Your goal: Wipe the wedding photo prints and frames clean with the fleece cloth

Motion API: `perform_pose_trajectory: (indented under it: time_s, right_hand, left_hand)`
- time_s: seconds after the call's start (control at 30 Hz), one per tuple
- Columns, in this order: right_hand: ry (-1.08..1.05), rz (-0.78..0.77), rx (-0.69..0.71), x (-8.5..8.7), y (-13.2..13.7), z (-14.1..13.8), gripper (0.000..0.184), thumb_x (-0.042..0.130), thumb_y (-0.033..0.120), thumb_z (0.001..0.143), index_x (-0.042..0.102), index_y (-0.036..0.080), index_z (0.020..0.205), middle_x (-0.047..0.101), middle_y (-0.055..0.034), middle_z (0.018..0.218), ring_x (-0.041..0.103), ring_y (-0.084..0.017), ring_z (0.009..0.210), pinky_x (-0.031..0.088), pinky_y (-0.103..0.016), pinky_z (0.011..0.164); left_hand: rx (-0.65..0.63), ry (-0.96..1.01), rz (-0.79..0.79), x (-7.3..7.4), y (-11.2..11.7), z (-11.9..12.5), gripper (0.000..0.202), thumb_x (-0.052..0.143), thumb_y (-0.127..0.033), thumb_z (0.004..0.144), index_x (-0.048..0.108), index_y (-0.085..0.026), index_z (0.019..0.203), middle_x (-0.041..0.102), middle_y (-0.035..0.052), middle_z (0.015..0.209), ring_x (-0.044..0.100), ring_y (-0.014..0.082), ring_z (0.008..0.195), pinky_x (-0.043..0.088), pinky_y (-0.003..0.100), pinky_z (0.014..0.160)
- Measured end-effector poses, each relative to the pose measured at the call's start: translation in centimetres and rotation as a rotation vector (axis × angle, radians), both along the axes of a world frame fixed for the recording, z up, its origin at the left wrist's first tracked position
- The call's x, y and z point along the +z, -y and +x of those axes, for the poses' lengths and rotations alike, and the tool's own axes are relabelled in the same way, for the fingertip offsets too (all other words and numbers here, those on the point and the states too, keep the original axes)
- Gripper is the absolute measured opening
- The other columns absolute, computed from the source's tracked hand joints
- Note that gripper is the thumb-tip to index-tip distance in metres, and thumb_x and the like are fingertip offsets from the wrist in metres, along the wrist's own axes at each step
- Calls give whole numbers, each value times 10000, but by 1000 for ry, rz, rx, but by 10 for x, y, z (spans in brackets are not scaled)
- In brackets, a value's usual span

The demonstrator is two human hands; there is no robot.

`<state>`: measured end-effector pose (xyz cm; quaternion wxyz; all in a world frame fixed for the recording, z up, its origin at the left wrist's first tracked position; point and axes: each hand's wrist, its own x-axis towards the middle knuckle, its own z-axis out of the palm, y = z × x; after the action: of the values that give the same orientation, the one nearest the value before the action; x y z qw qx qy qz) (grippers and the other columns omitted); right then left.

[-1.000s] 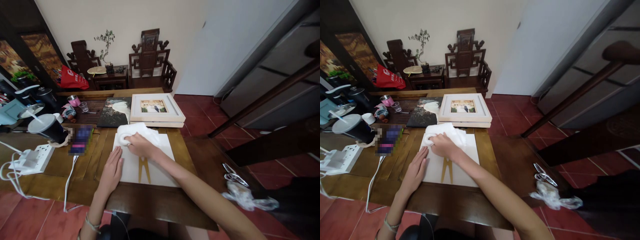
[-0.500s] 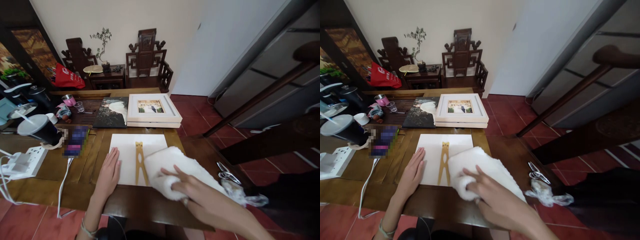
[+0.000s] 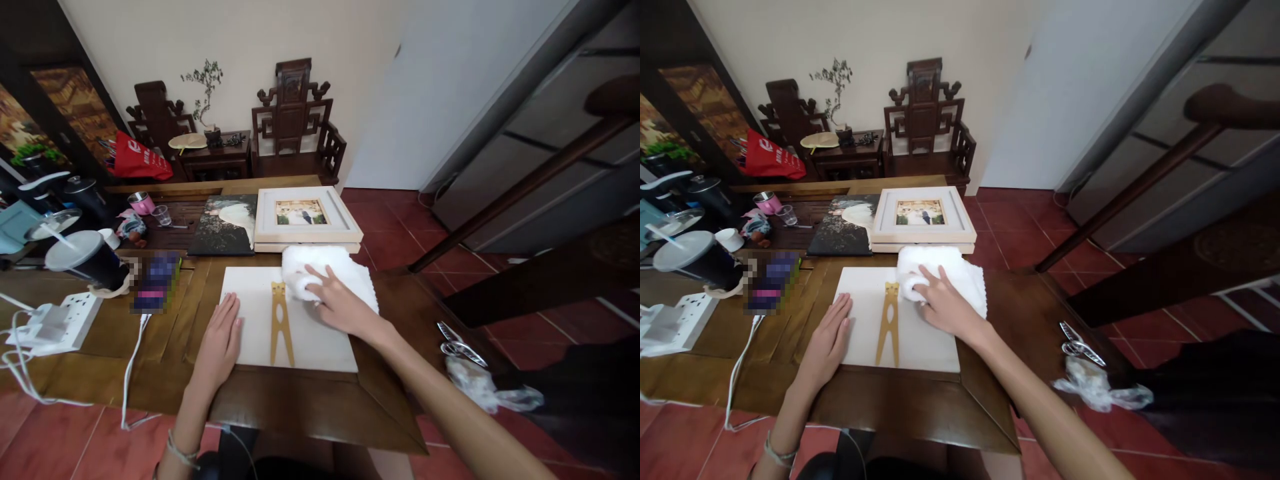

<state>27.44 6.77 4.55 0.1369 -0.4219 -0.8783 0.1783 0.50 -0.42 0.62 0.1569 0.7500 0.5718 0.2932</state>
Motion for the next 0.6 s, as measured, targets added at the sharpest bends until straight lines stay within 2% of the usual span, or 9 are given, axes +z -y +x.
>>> perform_pose_trajectory:
  time_s: [0.1,0.23,0.33,0.4,0.47,0.6]
  right_hand:
    - [38,-47,4,6,32,1,310,429,43,695,632,112,919,428,-179,1434,165,-312,1417,122,-587,1139]
    - [94,-231,93,33,88,12,375,414,20,645,635,167,909,466,-104,1420,233,-285,1401,224,-539,1134]
    - [113,-379,138,49,111,27,393,410,23,619,636,200,887,470,-57,1422,271,-284,1385,329,-490,1097]
    - [101,-438,131,50,108,38,398,408,31,623,637,207,896,493,-48,1405,277,-288,1383,392,-461,1055]
    - [62,-443,88,43,91,44,389,415,54,662,639,208,941,575,-67,1314,312,-299,1368,432,-451,1014]
    - [-30,-305,-88,24,39,25,323,413,114,739,637,195,958,673,-96,1069,453,-328,1276,401,-518,1015]
  left_hand:
    - [-1,-4,-2,0,0,0,447,340,-280,974,423,-161,1397,405,121,1474,319,226,1395,253,485,1156]
    - [-6,-12,0,-1,1,0,449,341,-276,974,408,-171,1406,393,118,1482,314,223,1398,248,490,1155]
    - [-6,-22,-3,-1,1,0,451,330,-276,976,412,-146,1400,395,132,1479,311,217,1399,247,484,1157]
    - [-4,-25,-4,-1,0,0,452,325,-277,977,417,-133,1395,398,139,1476,313,217,1398,249,488,1155]
    - [-3,-22,-4,-1,0,0,450,323,-277,978,418,-137,1394,400,137,1474,315,217,1397,251,493,1154]
    - [-4,-16,-2,-1,0,0,448,323,-281,978,424,-148,1393,404,130,1473,314,216,1398,254,487,1155]
